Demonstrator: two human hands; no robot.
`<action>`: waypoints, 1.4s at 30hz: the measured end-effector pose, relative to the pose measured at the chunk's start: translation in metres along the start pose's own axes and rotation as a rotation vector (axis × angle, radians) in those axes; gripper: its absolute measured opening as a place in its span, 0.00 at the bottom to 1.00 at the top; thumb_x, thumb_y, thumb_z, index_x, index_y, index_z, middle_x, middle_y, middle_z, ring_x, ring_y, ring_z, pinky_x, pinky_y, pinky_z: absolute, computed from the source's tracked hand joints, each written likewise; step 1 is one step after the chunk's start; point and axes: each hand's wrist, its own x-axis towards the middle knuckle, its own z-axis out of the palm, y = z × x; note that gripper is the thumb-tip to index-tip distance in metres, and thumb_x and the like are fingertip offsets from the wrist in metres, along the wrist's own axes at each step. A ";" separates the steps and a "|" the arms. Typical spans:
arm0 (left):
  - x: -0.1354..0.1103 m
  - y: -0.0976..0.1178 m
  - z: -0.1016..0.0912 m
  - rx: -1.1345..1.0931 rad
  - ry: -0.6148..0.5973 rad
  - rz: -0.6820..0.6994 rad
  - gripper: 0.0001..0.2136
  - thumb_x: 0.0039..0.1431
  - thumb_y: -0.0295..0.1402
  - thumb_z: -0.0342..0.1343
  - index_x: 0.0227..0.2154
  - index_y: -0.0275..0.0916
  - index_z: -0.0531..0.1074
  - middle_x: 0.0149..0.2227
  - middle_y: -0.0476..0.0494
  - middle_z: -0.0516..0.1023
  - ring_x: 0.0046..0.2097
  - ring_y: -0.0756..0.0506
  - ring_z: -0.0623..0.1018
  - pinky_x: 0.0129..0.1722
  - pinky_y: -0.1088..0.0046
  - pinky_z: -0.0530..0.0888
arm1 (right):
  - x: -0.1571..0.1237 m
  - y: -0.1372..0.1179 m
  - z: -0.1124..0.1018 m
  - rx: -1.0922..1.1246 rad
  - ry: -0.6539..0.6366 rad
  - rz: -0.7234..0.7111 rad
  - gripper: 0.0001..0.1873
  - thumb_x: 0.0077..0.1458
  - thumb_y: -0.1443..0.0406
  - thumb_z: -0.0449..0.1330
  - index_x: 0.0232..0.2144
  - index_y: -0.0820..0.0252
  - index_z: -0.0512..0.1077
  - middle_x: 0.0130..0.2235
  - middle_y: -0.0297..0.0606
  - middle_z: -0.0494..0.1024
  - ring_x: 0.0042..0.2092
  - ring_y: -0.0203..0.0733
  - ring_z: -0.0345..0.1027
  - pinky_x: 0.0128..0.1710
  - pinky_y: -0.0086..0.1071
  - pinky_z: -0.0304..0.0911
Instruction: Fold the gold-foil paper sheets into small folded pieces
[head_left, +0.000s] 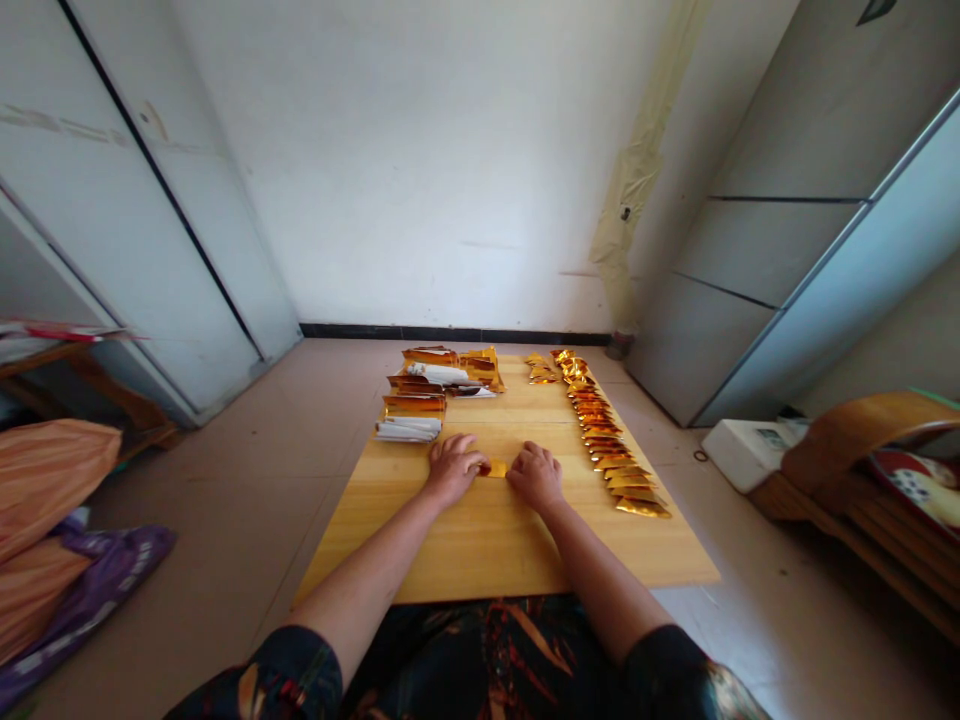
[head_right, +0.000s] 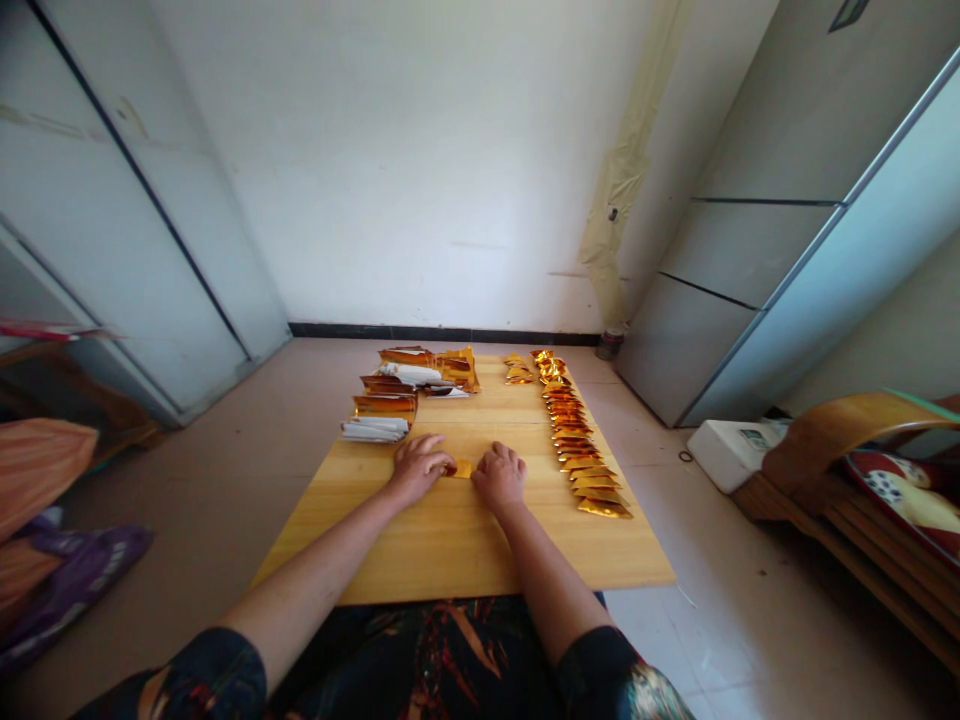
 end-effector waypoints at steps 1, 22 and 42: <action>0.000 0.000 0.000 -0.001 -0.005 0.009 0.12 0.56 0.31 0.51 0.35 0.56 0.77 0.58 0.56 0.65 0.60 0.43 0.59 0.57 0.59 0.53 | 0.000 0.001 0.000 0.012 0.001 -0.004 0.05 0.49 0.64 0.57 0.29 0.56 0.73 0.47 0.36 0.70 0.49 0.43 0.60 0.47 0.35 0.51; 0.001 0.000 0.001 0.037 -0.027 -0.010 0.14 0.58 0.34 0.51 0.40 0.65 0.75 0.58 0.58 0.65 0.60 0.41 0.59 0.58 0.57 0.54 | 0.009 -0.006 -0.007 0.426 0.044 -0.179 0.13 0.47 0.72 0.50 0.31 0.58 0.73 0.33 0.33 0.76 0.35 0.36 0.68 0.36 0.26 0.61; 0.008 -0.016 -0.013 0.024 -0.275 -0.021 0.17 0.57 0.38 0.49 0.48 0.63 0.70 0.66 0.59 0.51 0.66 0.37 0.49 0.61 0.50 0.46 | 0.021 -0.030 -0.005 0.066 -0.242 0.049 0.17 0.45 0.52 0.62 0.33 0.57 0.72 0.37 0.41 0.79 0.39 0.43 0.72 0.31 0.29 0.59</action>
